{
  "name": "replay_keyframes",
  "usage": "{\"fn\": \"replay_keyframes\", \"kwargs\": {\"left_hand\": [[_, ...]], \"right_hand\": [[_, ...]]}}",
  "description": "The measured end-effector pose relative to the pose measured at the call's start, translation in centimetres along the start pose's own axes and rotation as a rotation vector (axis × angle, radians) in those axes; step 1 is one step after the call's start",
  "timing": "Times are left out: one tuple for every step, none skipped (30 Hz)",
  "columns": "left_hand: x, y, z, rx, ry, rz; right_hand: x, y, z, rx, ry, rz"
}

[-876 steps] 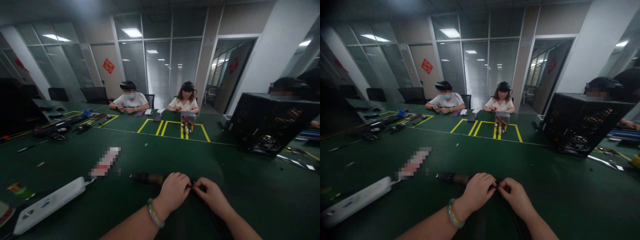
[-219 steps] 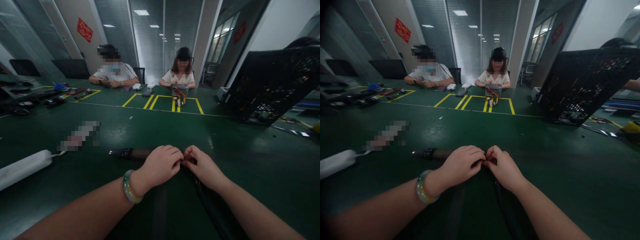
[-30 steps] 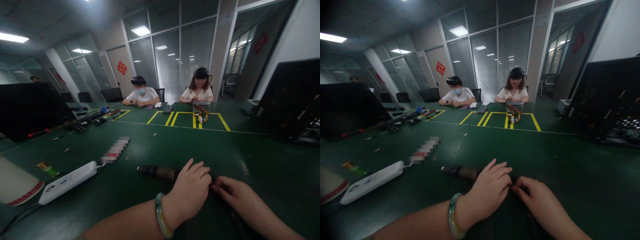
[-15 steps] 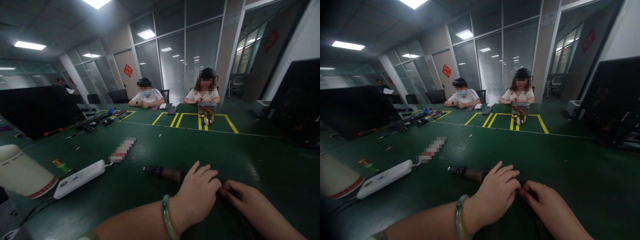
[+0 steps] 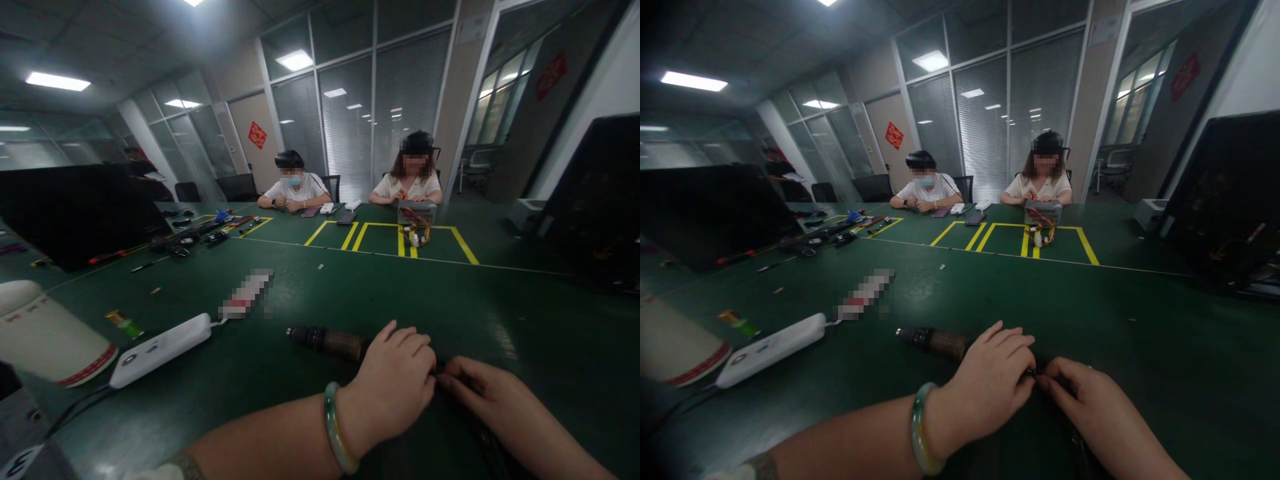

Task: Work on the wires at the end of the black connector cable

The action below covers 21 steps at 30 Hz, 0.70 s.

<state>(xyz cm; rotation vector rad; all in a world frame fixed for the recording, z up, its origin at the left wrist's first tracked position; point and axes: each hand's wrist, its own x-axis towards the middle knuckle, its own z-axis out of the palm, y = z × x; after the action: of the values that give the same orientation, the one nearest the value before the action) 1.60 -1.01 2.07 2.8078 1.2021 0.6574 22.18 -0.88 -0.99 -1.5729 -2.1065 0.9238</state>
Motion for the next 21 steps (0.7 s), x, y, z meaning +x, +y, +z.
{"fn": "replay_keyframes", "kwargs": {"left_hand": [[0.01, -0.01, 0.04, 0.009, -0.011, 0.012], [0.03, -0.03, 0.07, 0.018, -0.022, 0.024], [0.04, -0.03, 0.08, 0.023, -0.030, 0.033], [0.04, -0.03, 0.07, 0.025, -0.035, 0.036], [0.05, -0.01, 0.05, 0.024, -0.035, 0.031], [0.06, 0.02, 0.01, 0.021, -0.034, 0.019], [0.06, 0.06, -0.03, 0.017, -0.032, 0.002], [0.08, 0.09, -0.08, 0.012, -0.028, -0.013], [0.09, 0.11, -0.12, 0.005, -0.026, -0.022], [0.11, 0.12, -0.15, -0.002, -0.024, -0.021], [0.12, 0.11, -0.17, -0.009, -0.024, -0.013], [0.13, 0.10, -0.18, -0.015, -0.024, 0.000], [0.14, 0.09, -0.18, -0.021, -0.024, 0.013], [0.14, 0.08, -0.18, -0.027, -0.022, 0.019], [0.13, 0.08, -0.17, -0.034, -0.020, 0.017], [0.12, 0.09, -0.16, -0.043, -0.016, 0.010], [0.12, 0.11, -0.15, -0.051, -0.012, -0.002], [0.12, 0.13, -0.14, -0.057, -0.010, -0.018], [0.12, 0.15, -0.12, -0.058, -0.012, -0.032], [0.13, 0.17, -0.10, -0.055, -0.017, -0.042], [0.15, 0.17, -0.09, -0.047, -0.027, -0.044]], "right_hand": [[-0.04, -0.11, -0.05, -0.001, -0.009, 0.005], [-0.09, -0.25, -0.12, 0.000, -0.022, 0.010], [-0.12, -0.39, -0.19, -0.001, -0.034, 0.013], [-0.15, -0.53, -0.25, -0.002, -0.039, 0.014], [-0.16, -0.63, -0.29, -0.005, -0.040, 0.015], [-0.16, -0.70, -0.31, -0.008, -0.035, 0.015], [-0.15, -0.72, -0.32, -0.011, -0.029, 0.015], [-0.14, -0.72, -0.31, -0.015, -0.020, 0.017], [-0.14, -0.69, -0.30, -0.016, -0.015, 0.020], [-0.13, -0.66, -0.29, -0.016, -0.014, 0.023], [-0.14, -0.64, -0.28, -0.015, -0.015, 0.024], [-0.15, -0.63, -0.28, -0.015, -0.018, 0.024], [-0.16, -0.64, -0.29, -0.015, -0.019, 0.021], [-0.18, -0.67, -0.30, -0.015, -0.016, 0.017], [-0.20, -0.70, -0.31, -0.015, -0.013, 0.014], [-0.21, -0.73, -0.31, -0.015, -0.009, 0.014], [-0.22, -0.75, -0.31, -0.014, -0.008, 0.017], [-0.22, -0.74, -0.30, -0.011, -0.011, 0.021], [-0.21, -0.71, -0.27, -0.010, -0.015, 0.026], [-0.19, -0.64, -0.24, -0.009, -0.020, 0.029], [-0.16, -0.54, -0.20, -0.009, -0.021, 0.028]]}}
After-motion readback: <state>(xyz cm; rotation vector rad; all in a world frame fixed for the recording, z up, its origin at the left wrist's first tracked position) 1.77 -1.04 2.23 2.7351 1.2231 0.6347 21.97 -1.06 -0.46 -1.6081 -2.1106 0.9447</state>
